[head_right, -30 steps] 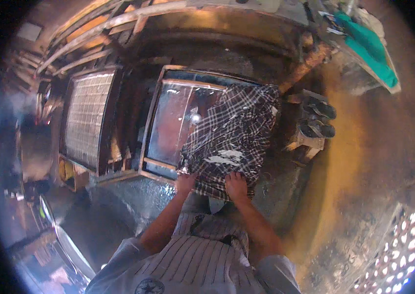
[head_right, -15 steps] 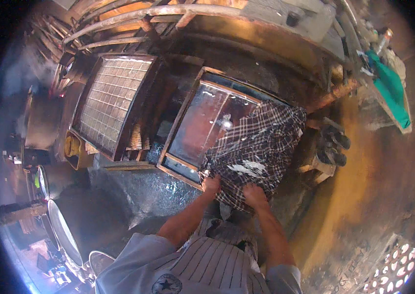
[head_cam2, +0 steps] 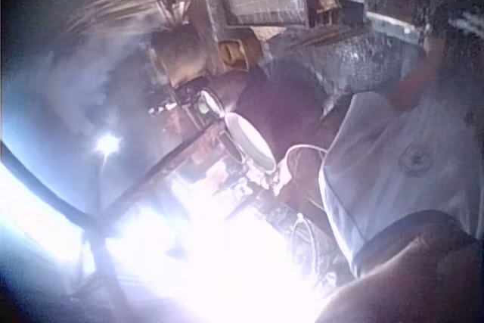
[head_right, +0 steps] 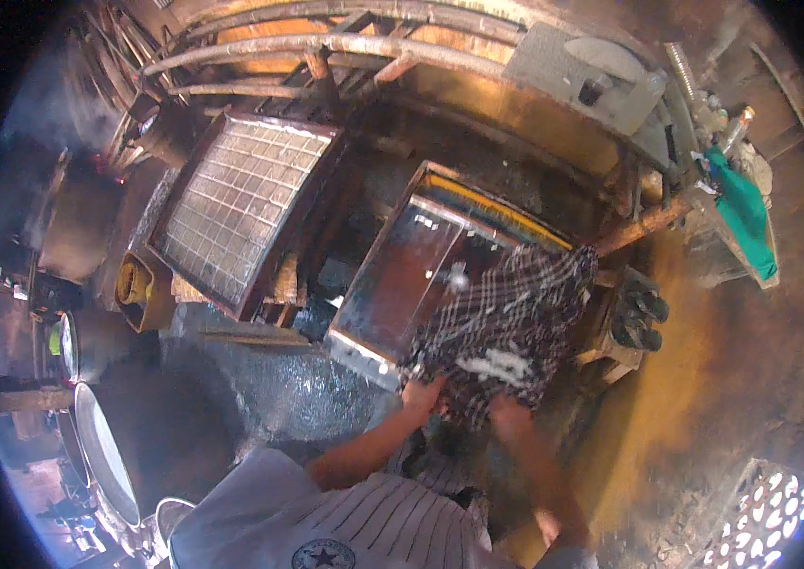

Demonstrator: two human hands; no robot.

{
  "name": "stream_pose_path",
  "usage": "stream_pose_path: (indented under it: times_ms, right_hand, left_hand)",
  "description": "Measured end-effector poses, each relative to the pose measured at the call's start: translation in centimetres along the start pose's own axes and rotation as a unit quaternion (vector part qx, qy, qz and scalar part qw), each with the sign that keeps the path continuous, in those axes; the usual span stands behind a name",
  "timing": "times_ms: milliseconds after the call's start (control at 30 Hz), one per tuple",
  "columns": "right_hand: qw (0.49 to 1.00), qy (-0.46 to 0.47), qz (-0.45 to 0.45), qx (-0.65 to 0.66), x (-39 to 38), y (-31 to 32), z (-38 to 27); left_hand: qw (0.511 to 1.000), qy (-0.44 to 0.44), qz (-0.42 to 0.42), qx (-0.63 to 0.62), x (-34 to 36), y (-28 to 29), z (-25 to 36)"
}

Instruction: The person stirs a liquid mixture in a large metal vat, then uses a rectangular mesh screen to scoop the mixture and form a sheet. They place the screen on a wooden frame, cover it with a checkered cloth, and flip the assembly to transfer the sheet. The person removes the cloth to reveal a white sheet with a grid pattern, then repeats the process with a yellow cloth.

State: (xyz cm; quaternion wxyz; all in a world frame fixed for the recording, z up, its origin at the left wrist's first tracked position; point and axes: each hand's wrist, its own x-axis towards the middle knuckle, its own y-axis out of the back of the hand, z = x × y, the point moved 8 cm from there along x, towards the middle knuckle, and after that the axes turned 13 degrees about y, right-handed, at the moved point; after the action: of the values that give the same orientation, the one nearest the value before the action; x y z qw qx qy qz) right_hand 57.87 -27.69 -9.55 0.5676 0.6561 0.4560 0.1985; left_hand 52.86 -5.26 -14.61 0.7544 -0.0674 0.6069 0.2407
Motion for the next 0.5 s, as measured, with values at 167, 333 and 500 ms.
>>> stream_pose_path:
  times_ms: [167, 333, 500]
  right_hand:
    - [0.991, -0.101, 0.082, 0.025, -2.2, -3.4, -4.8]
    - [0.916, -0.213, 0.323, 0.103, -10.0, 1.1, -5.8]
    - [0.758, -0.314, 0.520, 0.237, -22.7, -1.7, -5.5]
  left_hand:
    - [0.992, 0.025, -0.017, 0.121, 2.1, 2.2, -5.9]
    - [0.633, -0.539, -0.052, 0.553, -12.1, -9.4, -4.5]
    - [0.662, -0.611, -0.223, 0.374, -32.9, -20.0, -6.7]
